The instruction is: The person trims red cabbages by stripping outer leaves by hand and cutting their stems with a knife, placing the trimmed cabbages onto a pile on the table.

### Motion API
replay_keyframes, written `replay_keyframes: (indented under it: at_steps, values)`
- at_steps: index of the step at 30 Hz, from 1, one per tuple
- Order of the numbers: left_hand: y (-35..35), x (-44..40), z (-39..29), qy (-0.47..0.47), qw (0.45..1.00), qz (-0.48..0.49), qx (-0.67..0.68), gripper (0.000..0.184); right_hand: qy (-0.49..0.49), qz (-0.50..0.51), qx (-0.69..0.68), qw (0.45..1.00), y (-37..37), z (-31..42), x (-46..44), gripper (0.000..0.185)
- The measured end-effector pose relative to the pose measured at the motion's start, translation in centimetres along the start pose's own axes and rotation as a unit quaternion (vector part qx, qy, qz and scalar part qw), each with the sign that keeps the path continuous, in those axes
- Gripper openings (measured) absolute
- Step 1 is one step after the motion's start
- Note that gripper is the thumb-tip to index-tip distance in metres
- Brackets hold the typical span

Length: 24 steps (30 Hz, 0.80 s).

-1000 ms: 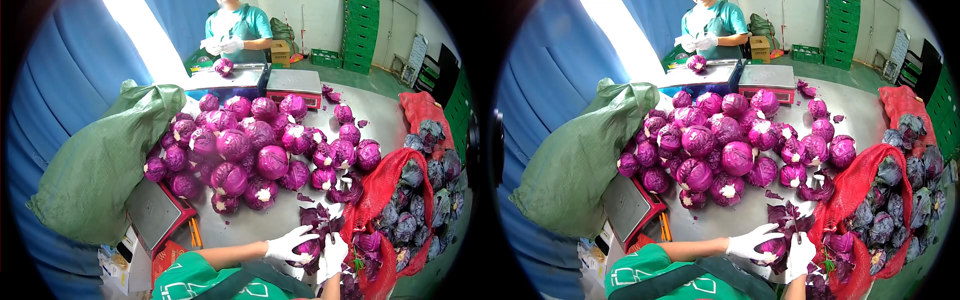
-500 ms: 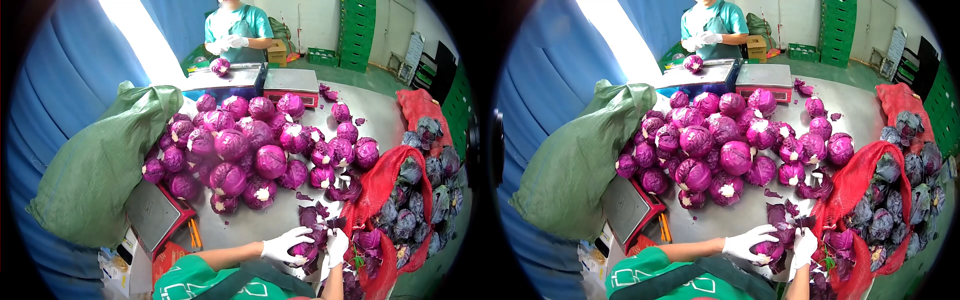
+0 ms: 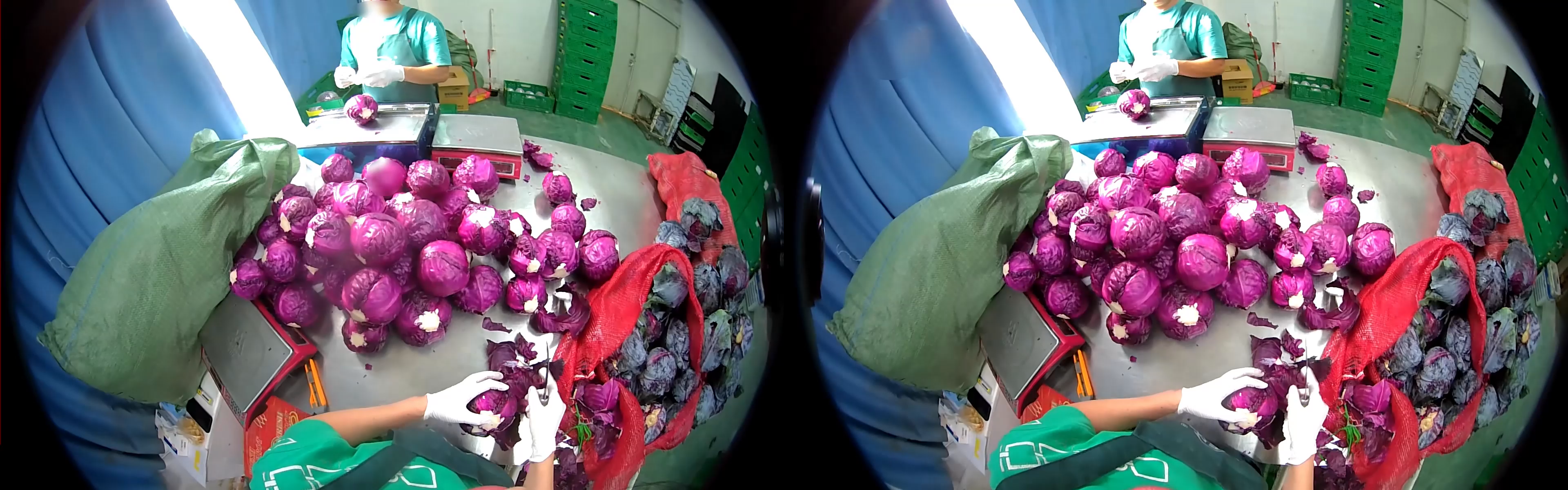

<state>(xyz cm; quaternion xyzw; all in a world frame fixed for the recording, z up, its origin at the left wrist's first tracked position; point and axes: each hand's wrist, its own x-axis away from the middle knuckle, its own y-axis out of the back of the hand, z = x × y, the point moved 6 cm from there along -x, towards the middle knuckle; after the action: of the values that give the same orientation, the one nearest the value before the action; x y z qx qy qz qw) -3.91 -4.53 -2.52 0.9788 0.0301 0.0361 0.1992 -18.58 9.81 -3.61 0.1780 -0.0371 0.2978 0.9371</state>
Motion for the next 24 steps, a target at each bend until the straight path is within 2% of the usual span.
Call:
replay_keyframes:
  at_steps: [3,5,6,7,10,16,24]
  values:
    - [0.1,0.1,0.3,0.022,0.999,-0.006,0.024,0.073,0.007,0.047,0.049,0.998,-0.5,-0.1,1.5,0.019]
    - [0.2,0.1,0.6,0.014,1.000,-0.014,0.025,0.074,0.080,0.058,0.115,0.988,-0.6,1.9,2.4,0.015]
    - [0.1,0.1,0.6,0.014,0.999,-0.014,0.025,0.074,0.018,0.074,0.088,0.993,-0.6,1.4,2.6,0.013]
    - [0.1,0.1,0.6,0.013,1.000,-0.013,0.022,0.074,0.018,0.074,0.088,0.993,-0.5,0.7,2.6,0.013]
    - [0.1,0.1,0.6,0.006,1.000,-0.010,0.019,0.075,-0.090,0.109,-0.031,0.990,-0.4,-1.9,2.9,0.016]
    - [0.0,0.0,0.9,-0.002,1.000,-0.009,0.015,0.075,-0.098,0.156,-0.090,0.979,-0.7,-3.3,3.0,0.016]
    - [-0.1,0.1,-0.4,-0.004,1.000,-0.004,-0.004,0.072,-0.148,0.137,-0.132,0.971,-0.8,-4.5,3.7,0.024]
